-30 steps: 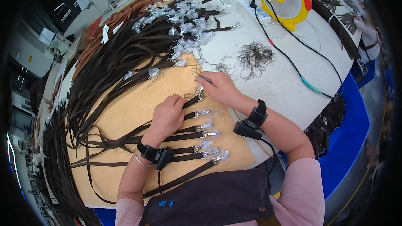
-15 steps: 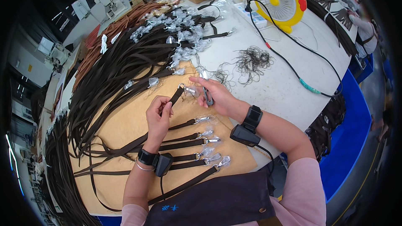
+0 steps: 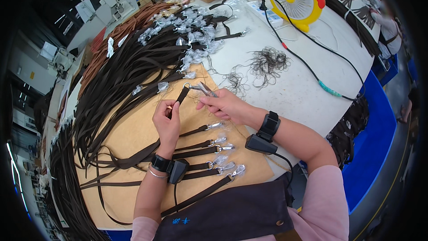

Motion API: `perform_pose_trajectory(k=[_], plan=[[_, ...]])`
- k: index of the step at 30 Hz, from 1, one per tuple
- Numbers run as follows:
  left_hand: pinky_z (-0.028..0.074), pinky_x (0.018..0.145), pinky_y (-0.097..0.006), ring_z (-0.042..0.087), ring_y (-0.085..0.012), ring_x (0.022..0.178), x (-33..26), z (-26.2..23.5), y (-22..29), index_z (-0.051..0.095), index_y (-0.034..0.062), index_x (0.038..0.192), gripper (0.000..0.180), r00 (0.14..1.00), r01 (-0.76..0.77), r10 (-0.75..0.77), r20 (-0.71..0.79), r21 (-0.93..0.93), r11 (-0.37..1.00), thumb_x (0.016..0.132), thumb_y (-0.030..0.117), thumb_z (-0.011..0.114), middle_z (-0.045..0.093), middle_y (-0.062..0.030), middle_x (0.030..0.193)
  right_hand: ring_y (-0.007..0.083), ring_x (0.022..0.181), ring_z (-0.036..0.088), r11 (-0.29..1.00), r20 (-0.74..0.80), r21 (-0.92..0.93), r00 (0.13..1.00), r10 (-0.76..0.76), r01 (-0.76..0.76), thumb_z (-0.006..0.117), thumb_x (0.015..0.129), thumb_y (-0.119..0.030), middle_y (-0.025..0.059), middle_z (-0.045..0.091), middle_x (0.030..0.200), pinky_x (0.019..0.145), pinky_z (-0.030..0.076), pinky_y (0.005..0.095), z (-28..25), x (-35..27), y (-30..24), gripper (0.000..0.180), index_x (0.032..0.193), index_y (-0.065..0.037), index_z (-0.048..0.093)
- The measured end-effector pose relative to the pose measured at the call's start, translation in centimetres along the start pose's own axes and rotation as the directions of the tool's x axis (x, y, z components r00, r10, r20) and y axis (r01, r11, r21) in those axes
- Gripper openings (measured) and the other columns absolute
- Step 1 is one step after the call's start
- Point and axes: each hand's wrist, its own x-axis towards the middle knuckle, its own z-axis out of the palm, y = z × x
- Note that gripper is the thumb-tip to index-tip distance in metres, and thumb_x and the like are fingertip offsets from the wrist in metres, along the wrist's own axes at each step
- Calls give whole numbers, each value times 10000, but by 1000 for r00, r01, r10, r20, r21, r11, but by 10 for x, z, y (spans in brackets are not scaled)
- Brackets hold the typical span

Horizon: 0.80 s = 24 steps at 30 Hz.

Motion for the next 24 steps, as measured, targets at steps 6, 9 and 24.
perform_pose_trajectory(k=[6, 9, 24], plan=[[441, 617, -246, 566, -103, 710, 2, -19, -9, 711, -10, 981, 106, 928, 250, -195, 317, -143, 958, 934, 59, 645, 657, -53, 802, 185, 540, 527, 328, 95, -876, 792, -603, 355, 633, 967, -243, 72, 587, 646, 527, 412, 309, -19, -2, -17, 209, 901, -65, 720], [436, 617, -240, 556, -67, 730, 8, -31, -13, 732, -2, 1025, 144, 736, 505, -354, 577, -120, 855, 943, 79, 646, 680, -31, 805, 349, 766, 634, -45, 284, -939, 697, -659, 340, 615, 939, -241, 112, 670, 845, 660, 493, 440, -28, -6, -30, 192, 923, -60, 679], [450, 551, -299, 583, -164, 593, -10, 19, 0, 750, 34, 942, 171, 940, -85, -2, 340, 240, 967, 811, 136, 791, 658, -84, 779, 355, 757, 623, 103, 212, -923, 712, -669, 372, 630, 953, -263, 154, 651, 833, 656, 485, 407, -21, 10, -23, 242, 953, -27, 680]])
